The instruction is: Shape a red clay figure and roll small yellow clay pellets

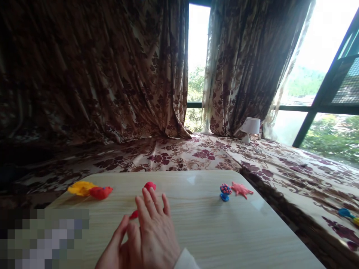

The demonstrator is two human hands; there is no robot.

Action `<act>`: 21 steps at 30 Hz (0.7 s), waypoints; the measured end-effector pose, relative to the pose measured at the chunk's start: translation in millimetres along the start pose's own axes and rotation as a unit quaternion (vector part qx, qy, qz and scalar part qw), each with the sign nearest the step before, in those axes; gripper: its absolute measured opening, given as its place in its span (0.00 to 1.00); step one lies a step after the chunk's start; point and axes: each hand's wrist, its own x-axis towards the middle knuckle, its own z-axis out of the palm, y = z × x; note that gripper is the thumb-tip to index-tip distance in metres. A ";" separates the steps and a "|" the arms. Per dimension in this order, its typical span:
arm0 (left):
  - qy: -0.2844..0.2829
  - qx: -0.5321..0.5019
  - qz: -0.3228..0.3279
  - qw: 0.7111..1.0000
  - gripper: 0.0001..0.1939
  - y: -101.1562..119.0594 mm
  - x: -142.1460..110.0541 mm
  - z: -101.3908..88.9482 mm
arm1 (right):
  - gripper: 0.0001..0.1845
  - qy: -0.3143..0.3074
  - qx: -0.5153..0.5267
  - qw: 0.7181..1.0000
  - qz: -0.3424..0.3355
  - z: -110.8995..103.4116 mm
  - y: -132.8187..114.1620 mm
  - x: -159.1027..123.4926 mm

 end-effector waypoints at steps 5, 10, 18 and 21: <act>-0.057 -0.051 0.010 0.997 0.31 10.6 -5.6 -8.1 | 0.27 0.059 0.004 0.995 -0.079 13.2 -3.0 -11.3; -0.063 -0.050 -0.011 0.997 0.25 -0.8 -2.4 -15.9 | 0.26 -0.072 0.020 0.997 0.020 -6.1 -2.7 4.0; 0.029 -0.042 0.062 0.997 0.26 -1.9 -8.6 -3.7 | 0.29 -0.034 0.038 0.997 -0.062 -1.6 -8.6 2.1; 0.040 -0.035 0.043 0.998 0.24 -6.2 -10.4 -6.7 | 0.27 -0.059 0.043 0.996 0.044 -6.7 -10.6 5.4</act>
